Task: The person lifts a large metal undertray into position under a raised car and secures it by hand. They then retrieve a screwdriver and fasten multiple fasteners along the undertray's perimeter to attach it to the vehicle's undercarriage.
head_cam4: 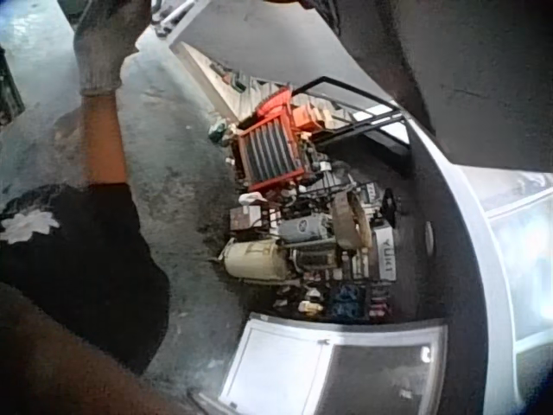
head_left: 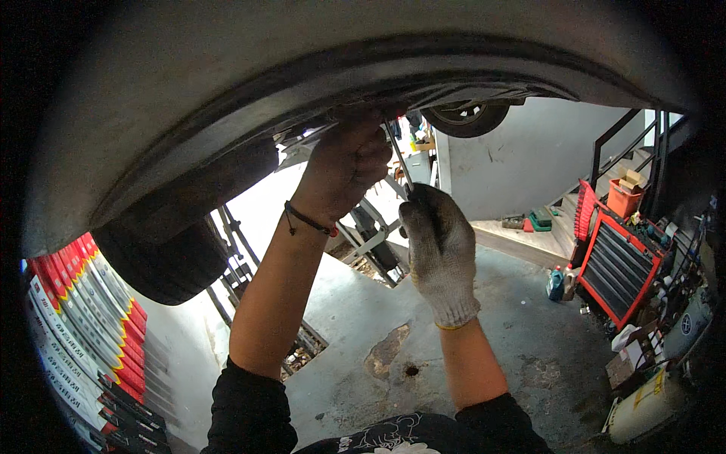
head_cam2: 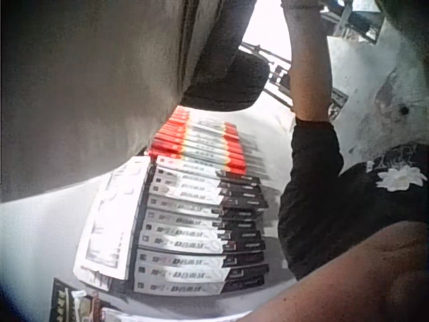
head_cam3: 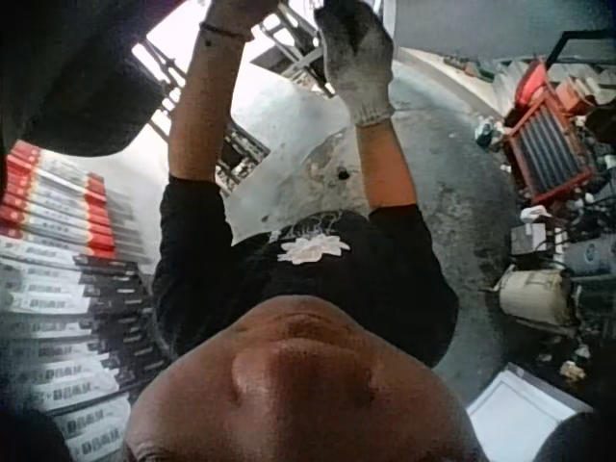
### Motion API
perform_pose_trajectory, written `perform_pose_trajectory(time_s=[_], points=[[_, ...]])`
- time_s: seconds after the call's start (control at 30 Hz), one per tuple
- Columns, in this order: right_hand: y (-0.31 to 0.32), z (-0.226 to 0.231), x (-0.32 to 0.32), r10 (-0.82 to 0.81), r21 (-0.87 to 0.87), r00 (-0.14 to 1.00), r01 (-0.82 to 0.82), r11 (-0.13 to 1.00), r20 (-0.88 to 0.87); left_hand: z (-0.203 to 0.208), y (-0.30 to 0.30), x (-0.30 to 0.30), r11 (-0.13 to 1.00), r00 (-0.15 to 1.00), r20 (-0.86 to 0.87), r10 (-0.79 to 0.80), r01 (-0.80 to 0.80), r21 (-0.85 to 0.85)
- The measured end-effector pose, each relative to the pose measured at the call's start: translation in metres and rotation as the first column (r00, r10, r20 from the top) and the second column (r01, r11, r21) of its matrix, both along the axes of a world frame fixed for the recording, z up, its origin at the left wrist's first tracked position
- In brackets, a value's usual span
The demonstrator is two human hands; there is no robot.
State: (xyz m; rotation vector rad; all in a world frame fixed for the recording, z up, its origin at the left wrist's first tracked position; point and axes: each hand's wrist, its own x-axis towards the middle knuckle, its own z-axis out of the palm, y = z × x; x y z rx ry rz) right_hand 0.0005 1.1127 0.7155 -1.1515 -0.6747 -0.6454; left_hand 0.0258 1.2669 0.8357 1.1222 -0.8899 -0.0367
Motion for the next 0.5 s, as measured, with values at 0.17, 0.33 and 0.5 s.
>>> perform_pose_trajectory(time_s=[0.17,0.33,0.5], points=[[0.002,0.003,-0.016,0.441,0.211,0.878,-0.403,0.89,-0.183,-0.002,-0.009,-0.007,0.993,0.992,0.04,0.118,-0.119,0.013],[-0.006,0.012,-0.028,0.618,0.347,0.735,-0.523,0.779,-0.28,-0.003,-0.016,-0.013,0.985,0.985,0.028,0.168,-0.167,-0.034],[-0.015,0.019,-0.035,-0.022,-0.092,0.996,0.014,0.996,-0.088,-0.009,-0.024,-0.014,0.968,0.973,0.001,0.231,-0.23,-0.101]])
